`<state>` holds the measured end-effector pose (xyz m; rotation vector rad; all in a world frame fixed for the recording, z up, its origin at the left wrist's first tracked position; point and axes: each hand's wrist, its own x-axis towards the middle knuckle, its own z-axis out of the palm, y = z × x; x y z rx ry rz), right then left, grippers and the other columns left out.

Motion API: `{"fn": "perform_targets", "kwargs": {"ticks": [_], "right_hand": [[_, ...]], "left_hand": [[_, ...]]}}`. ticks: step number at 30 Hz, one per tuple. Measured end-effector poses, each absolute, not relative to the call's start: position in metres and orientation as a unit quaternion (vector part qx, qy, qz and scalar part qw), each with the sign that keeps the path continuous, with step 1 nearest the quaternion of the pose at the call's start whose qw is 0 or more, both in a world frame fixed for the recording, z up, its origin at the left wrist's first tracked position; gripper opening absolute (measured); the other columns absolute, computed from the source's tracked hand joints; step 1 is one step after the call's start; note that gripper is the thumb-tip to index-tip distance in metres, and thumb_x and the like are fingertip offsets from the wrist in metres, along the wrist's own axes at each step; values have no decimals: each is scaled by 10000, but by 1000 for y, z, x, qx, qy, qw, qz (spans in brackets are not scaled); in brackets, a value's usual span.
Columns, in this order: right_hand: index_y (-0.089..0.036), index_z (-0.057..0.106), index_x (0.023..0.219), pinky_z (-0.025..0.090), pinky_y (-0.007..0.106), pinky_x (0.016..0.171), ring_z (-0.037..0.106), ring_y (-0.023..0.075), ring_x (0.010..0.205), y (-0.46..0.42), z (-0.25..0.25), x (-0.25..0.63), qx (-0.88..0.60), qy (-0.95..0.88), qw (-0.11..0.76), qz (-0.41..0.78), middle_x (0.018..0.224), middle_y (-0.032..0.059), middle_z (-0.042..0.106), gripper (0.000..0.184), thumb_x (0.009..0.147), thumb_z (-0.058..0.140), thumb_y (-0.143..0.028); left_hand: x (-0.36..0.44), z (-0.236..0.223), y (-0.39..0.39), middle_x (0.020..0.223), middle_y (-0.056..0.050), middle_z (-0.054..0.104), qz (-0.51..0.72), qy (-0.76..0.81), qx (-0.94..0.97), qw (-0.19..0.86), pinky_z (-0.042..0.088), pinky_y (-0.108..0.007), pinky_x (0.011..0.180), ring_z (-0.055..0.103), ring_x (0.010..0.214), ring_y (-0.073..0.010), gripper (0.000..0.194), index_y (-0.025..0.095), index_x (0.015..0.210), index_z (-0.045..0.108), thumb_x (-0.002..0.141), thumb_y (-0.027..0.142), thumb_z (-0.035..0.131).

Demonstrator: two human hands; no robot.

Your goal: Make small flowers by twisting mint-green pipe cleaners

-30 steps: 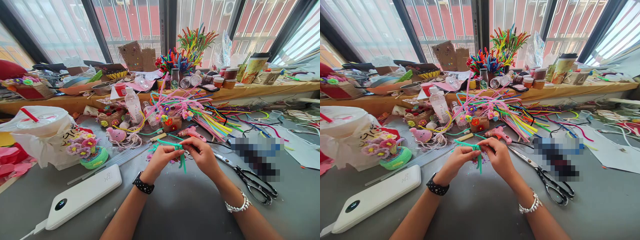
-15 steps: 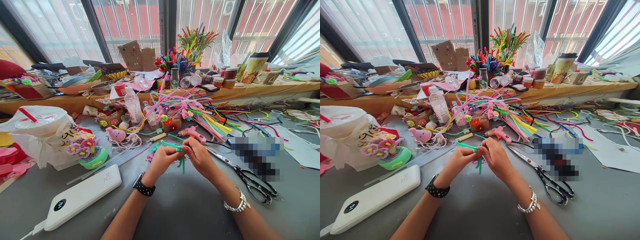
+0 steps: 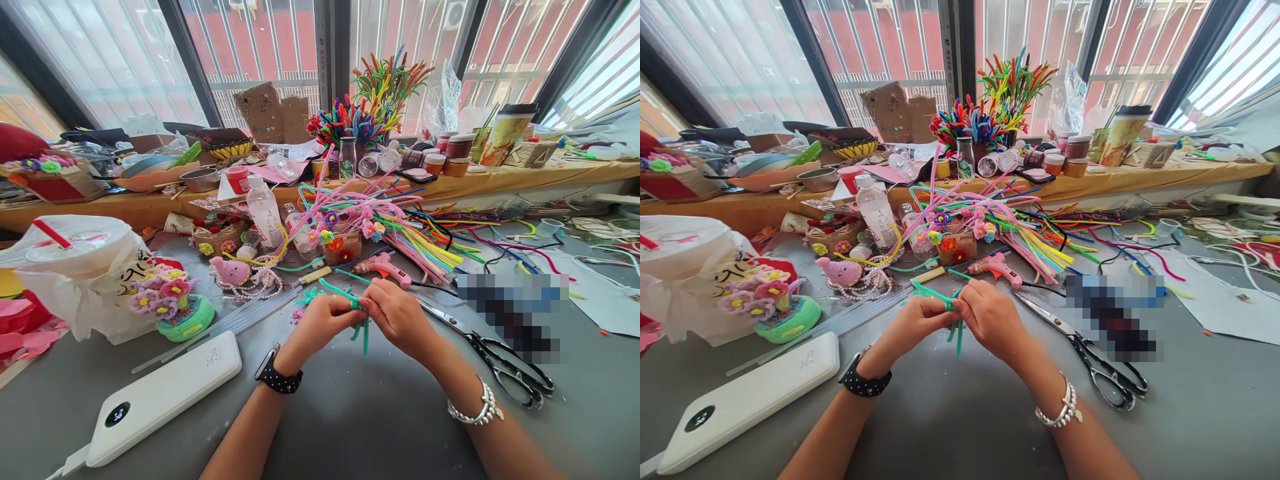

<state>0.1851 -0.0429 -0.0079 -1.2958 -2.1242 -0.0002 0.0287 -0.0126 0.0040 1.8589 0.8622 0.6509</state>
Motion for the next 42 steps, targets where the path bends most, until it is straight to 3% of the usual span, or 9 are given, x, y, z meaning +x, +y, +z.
{"fn": "perform_targets", "kwargs": {"ticks": [5, 8, 12, 19, 24, 33, 38, 42], "right_hand": [[-188, 477, 715, 346, 253, 584, 459, 159, 667, -43, -7, 186, -478, -802, 355, 48, 686, 34, 491, 254, 878, 303, -275], [-186, 476, 715, 350, 251, 583, 455, 156, 658, -44, -6, 186, -464, -798, 377, 71, 684, 33, 492, 265, 879, 299, -297], [-179, 463, 699, 350, 247, 575, 458, 150, 632, -43, -9, 184, -474, -775, 411, 77, 664, 28, 491, 271, 871, 322, -334], [-179, 443, 647, 318, 240, 533, 445, 140, 572, -42, -12, 184, -500, -755, 423, 41, 592, 5, 456, 278, 856, 366, -345], [-165, 482, 730, 343, 245, 565, 455, 145, 614, -45, -10, 182, -478, -769, 420, 57, 648, 21, 475, 219, 866, 354, -278], [-168, 494, 794, 369, 242, 585, 468, 144, 653, -44, -7, 188, -424, -795, 427, 79, 696, 30, 502, 186, 864, 361, -279], [-180, 492, 767, 367, 223, 562, 474, 127, 613, -44, -8, 187, -425, -776, 457, 89, 664, 13, 511, 154, 853, 397, -265], [-182, 491, 742, 360, 226, 547, 476, 129, 589, -45, -10, 183, -450, -757, 468, 74, 642, 9, 510, 158, 847, 405, -262]], "left_hand": [[25, 14, -14, 621, 1, 582, 320, 337, 711, 528, 353, -207, 526, 497, 607, -124, 170, 149, 689, 645, 680, 310, 592], [25, 15, -14, 740, -23, 632, 359, 334, 639, 592, 415, -227, 615, 555, 708, -149, 216, 162, 810, 643, 629, 278, 651], [28, 8, -14, 710, -11, 618, 397, 334, 605, 604, 428, -213, 574, 558, 647, -124, 221, 152, 761, 616, 574, 234, 700], [33, 5, -18, 694, -15, 604, 436, 326, 616, 568, 441, -228, 609, 556, 648, -125, 132, 142, 705, 628, 613, 225, 674], [32, 6, -19, 662, -8, 607, 442, 324, 609, 574, 443, -225, 605, 556, 637, -123, 119, 140, 695, 633, 608, 207, 680], [29, 7, -16, 737, -21, 627, 414, 299, 596, 620, 471, -221, 623, 585, 689, -132, 321, 141, 889, 588, 594, 210, 694], [30, 7, -18, 833, -54, 636, 404, 291, 635, 591, 482, -255, 683, 592, 755, -155, 257, 137, 880, 594, 649, 234, 652], [32, 8, -21, 945, -81, 609, 432, 303, 716, 456, 465, -294, 750, 568, 852, -186, 257, 153, 906, 612, 670, 253, 632]]}}
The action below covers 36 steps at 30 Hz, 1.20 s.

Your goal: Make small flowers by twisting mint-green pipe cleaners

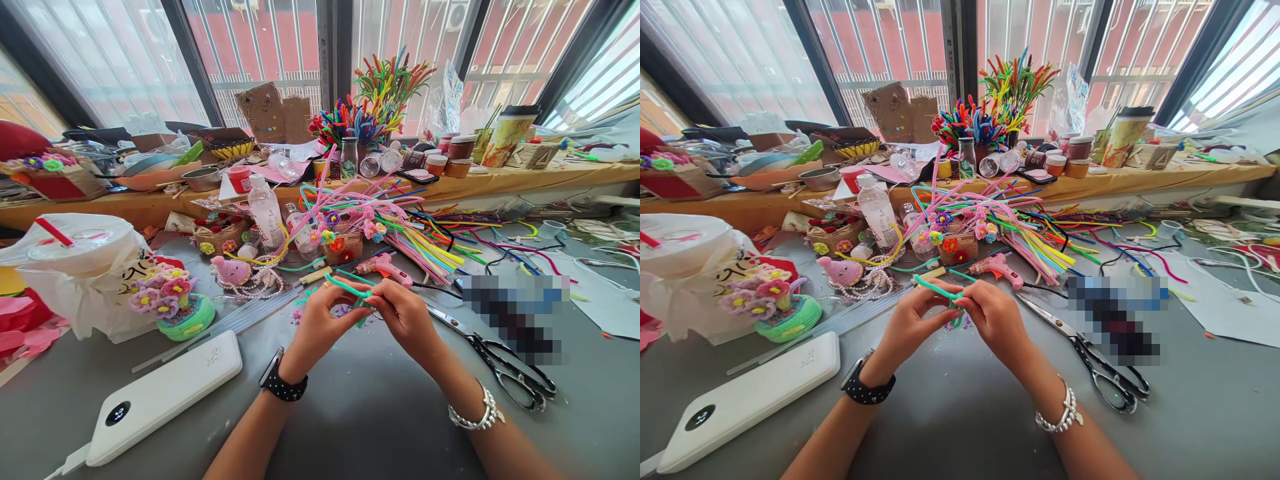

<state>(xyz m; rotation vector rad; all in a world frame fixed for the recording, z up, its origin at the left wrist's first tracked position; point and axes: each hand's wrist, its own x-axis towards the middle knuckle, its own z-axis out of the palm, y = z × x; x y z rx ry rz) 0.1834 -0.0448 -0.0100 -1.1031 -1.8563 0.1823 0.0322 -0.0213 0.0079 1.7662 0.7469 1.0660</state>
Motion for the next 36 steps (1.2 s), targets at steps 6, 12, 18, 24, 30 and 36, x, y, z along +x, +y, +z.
{"fn": "perform_targets", "kwargs": {"ticks": [6, 12, 18, 24, 30, 36], "right_hand": [[-178, 504, 727, 361, 221, 542, 485, 128, 584, -47, -8, 181, -459, -745, 474, 97, 633, 10, 518, 181, 849, 398, -260], [-178, 494, 681, 354, 211, 521, 492, 118, 558, -48, -7, 179, -480, -734, 474, 78, 603, 0, 523, 194, 842, 416, -252], [-173, 504, 848, 396, 200, 509, 518, 112, 564, -50, -7, 182, -500, -721, 470, 94, 699, 8, 572, 157, 762, 550, -296], [-181, 577, 824, 430, 236, 611, 565, 144, 687, -51, -5, 180, -454, -733, 504, 57, 730, 31, 610, 86, 787, 525, -238], [-177, 588, 781, 415, 242, 562, 543, 140, 619, -51, -7, 181, -455, -727, 512, 38, 658, 24, 586, 75, 778, 538, -233], [-175, 570, 716, 389, 234, 534, 515, 130, 576, -51, -7, 182, -463, -731, 500, 29, 613, 11, 555, 102, 785, 528, -237]], "left_hand": [[36, 6, -24, 905, -65, 639, 424, 315, 757, 385, 445, -288, 788, 578, 863, -181, 221, 158, 896, 610, 706, 270, 592], [37, 0, -23, 684, -44, 638, 376, 392, 763, 351, 452, -233, 588, 582, 644, -154, 223, 124, 748, 628, 710, 335, 567], [34, 2, -21, 601, -17, 617, 371, 382, 762, 369, 408, -191, 507, 539, 563, -122, 268, 120, 701, 641, 701, 377, 565], [35, 3, -22, 556, -9, 598, 379, 382, 766, 353, 375, -193, 476, 492, 513, -111, 259, 134, 684, 661, 696, 376, 569], [35, 5, -21, 583, -21, 629, 377, 347, 790, 336, 383, -209, 506, 509, 526, -124, 239, 169, 672, 683, 722, 360, 549], [33, 4, -21, 552, -13, 626, 367, 355, 812, 283, 369, -216, 514, 509, 505, -123, 256, 179, 636, 678, 740, 358, 528]]}}
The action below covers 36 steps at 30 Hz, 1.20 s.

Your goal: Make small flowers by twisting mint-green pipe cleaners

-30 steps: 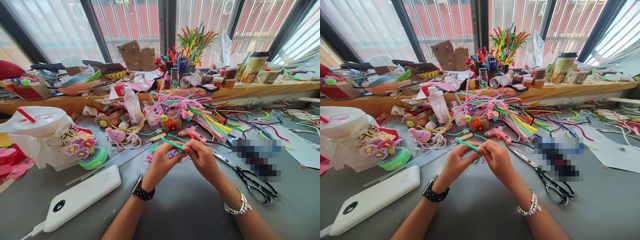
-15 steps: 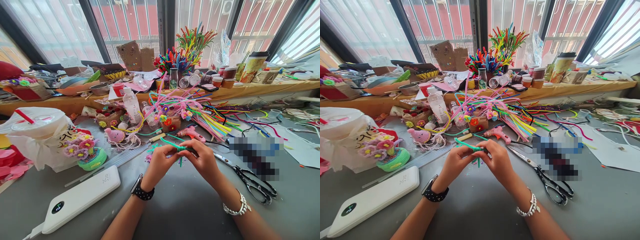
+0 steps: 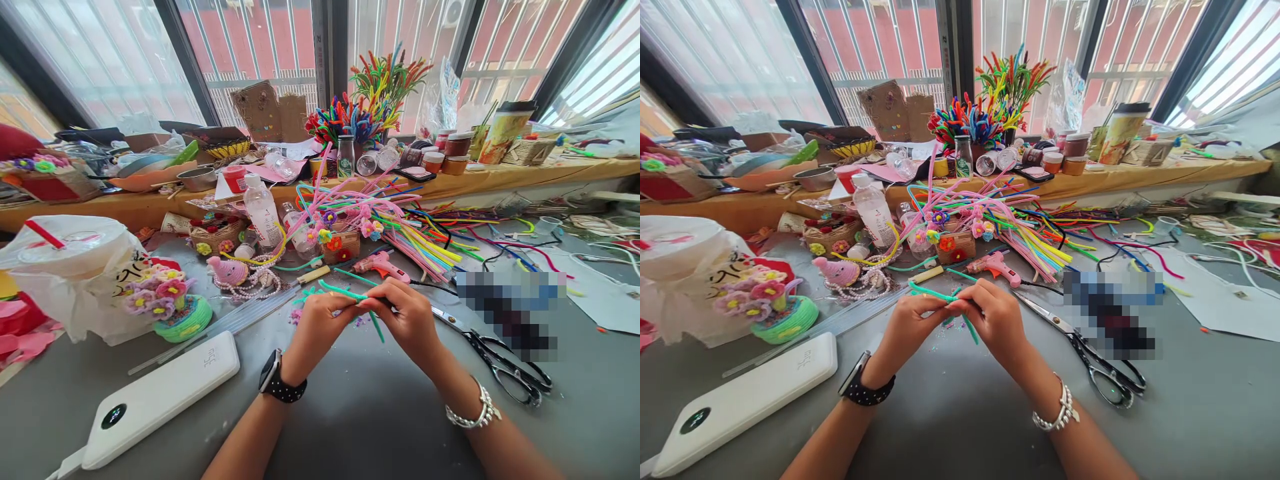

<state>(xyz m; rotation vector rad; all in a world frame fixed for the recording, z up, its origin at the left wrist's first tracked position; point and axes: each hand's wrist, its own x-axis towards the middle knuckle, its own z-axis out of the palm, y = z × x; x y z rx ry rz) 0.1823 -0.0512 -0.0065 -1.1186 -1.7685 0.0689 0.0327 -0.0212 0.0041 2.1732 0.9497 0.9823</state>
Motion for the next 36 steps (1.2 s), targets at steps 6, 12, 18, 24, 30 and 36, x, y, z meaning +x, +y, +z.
{"fn": "perform_targets", "kwargs": {"ticks": [6, 12, 18, 24, 30, 36], "right_hand": [[-180, 557, 706, 385, 228, 531, 515, 126, 579, -51, -6, 181, -467, -725, 504, 47, 620, 10, 571, 100, 787, 524, -228], [-181, 537, 663, 369, 221, 517, 502, 117, 554, -52, -5, 178, -481, -721, 495, 62, 589, -4, 554, 130, 783, 531, -229], [-182, 532, 645, 353, 221, 502, 486, 118, 548, -51, -5, 177, -484, -721, 492, 69, 586, -4, 536, 150, 785, 523, -233], [-170, 560, 663, 367, 218, 522, 493, 116, 570, -49, -3, 181, -457, -733, 486, 134, 609, 0, 538, 146, 786, 522, -238], [-174, 593, 675, 384, 231, 539, 509, 126, 590, -46, 0, 185, -448, -749, 459, 165, 617, 8, 550, 208, 817, 472, -265], [-213, 578, 902, 366, 367, 791, 496, 213, 882, -48, 9, 196, -494, -706, 507, -20, 885, 58, 590, 138, 789, 498, -210]], "left_hand": [[34, 8, -23, 566, -22, 614, 346, 368, 798, 328, 359, -207, 499, 496, 521, -118, 311, 145, 627, 662, 747, 385, 505], [34, 9, -23, 503, -6, 558, 333, 379, 792, 343, 325, -199, 464, 452, 486, -100, 314, 133, 566, 630, 740, 369, 517], [32, 6, -20, 565, -5, 583, 346, 380, 758, 402, 380, -200, 504, 505, 541, -112, 230, 138, 672, 622, 701, 360, 567], [30, 9, -19, 892, -76, 631, 340, 313, 708, 533, 455, -239, 628, 569, 731, -156, 331, 141, 961, 578, 676, 305, 612], [29, 9, -18, 871, -80, 633, 340, 311, 693, 555, 468, -255, 624, 569, 704, -164, 258, 131, 875, 647, 662, 274, 624], [28, 9, -14, 675, -29, 625, 391, 342, 600, 609, 445, -226, 562, 566, 610, -130, 311, 133, 907, 629, 623, 253, 668]]}}
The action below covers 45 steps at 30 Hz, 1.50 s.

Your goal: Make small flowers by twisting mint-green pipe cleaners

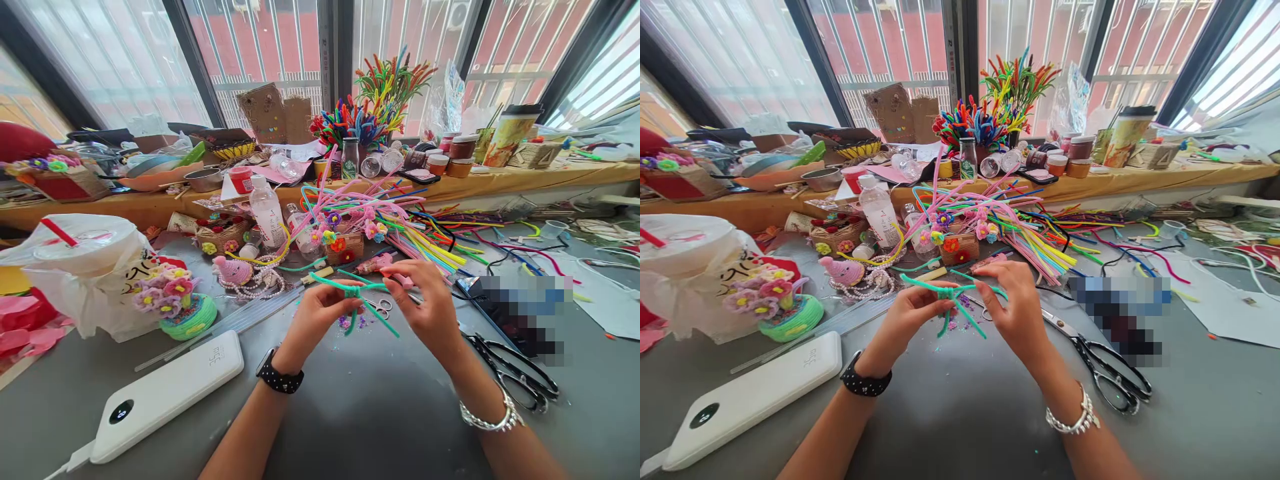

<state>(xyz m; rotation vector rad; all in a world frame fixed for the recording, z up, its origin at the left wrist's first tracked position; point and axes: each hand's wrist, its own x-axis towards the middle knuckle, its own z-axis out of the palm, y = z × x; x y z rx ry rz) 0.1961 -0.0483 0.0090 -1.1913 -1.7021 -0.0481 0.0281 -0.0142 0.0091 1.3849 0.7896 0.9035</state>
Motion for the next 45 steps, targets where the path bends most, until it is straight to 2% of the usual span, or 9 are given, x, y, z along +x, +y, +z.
{"fn": "perform_targets", "kwargs": {"ticks": [5, 9, 14, 20, 24, 29, 32, 37, 45], "right_hand": [[-253, 564, 1001, 356, 397, 832, 458, 223, 943, -52, 9, 195, -462, -755, 458, -86, 972, 55, 564, 272, 743, 548, -167], [-273, 604, 939, 372, 391, 829, 464, 211, 918, -54, 7, 189, -414, -784, 453, -86, 911, 30, 606, 237, 715, 603, -195], [-253, 625, 882, 429, 342, 754, 519, 168, 784, -56, 9, 187, -374, -780, 500, -42, 800, 16, 644, 184, 736, 584, -149], [-231, 635, 869, 455, 313, 693, 555, 163, 758, -58, 9, 189, -406, -720, 562, 18, 785, 29, 635, 189, 751, 555, -108], [-224, 631, 873, 461, 311, 678, 564, 159, 727, -59, 9, 187, -379, -737, 559, 17, 782, 29, 644, 187, 750, 556, -106], [-220, 618, 885, 453, 328, 711, 555, 181, 781, -56, 10, 185, -401, -736, 545, 1, 792, 41, 631, 188, 710, 613, -152], [-224, 613, 907, 433, 356, 752, 537, 202, 845, -54, 8, 186, -423, -742, 520, -16, 851, 53, 613, 226, 686, 641, -187], [-225, 608, 847, 447, 329, 716, 547, 175, 804, -52, 2, 186, -411, -736, 537, -16, 813, 39, 603, 148, 742, 568, -128], [-227, 573, 887, 438, 349, 787, 538, 186, 913, -50, -2, 185, -392, -746, 537, 23, 929, 52, 589, 162, 759, 543, -131]], "left_hand": [[26, 8, -12, 670, -15, 635, 422, 340, 527, 655, 420, -212, 587, 567, 635, -119, 238, 140, 819, 637, 612, 250, 680], [25, 7, -12, 683, -7, 629, 419, 334, 516, 669, 409, -210, 591, 546, 607, -97, 187, 139, 759, 638, 613, 246, 682], [27, 9, -14, 607, -1, 589, 406, 348, 535, 653, 380, -204, 541, 526, 595, -104, 164, 117, 675, 613, 611, 251, 680], [30, 9, -18, 656, 10, 601, 418, 324, 545, 650, 396, -201, 569, 559, 608, -99, 123, 137, 736, 613, 668, 238, 635], [32, 8, -19, 634, 8, 582, 438, 328, 566, 616, 397, -194, 555, 570, 625, -112, 128, 132, 750, 607, 678, 237, 625], [35, 8, -19, 736, -11, 589, 458, 308, 589, 590, 408, -195, 575, 554, 689, -118, 181, 148, 868, 594, 698, 209, 605], [36, 7, -20, 770, -20, 584, 449, 293, 589, 604, 426, -211, 598, 540, 701, -121, 169, 146, 857, 582, 699, 201, 602], [37, 4, -20, 747, -8, 575, 421, 238, 591, 645, 441, -248, 663, 548, 714, -123, 201, 172, 906, 519, 718, 195, 588], [37, 6, -21, 733, 7, 497, 415, 250, 604, 633, 390, -187, 566, 501, 654, -85, 159, 148, 827, 478, 723, 205, 583]]}}
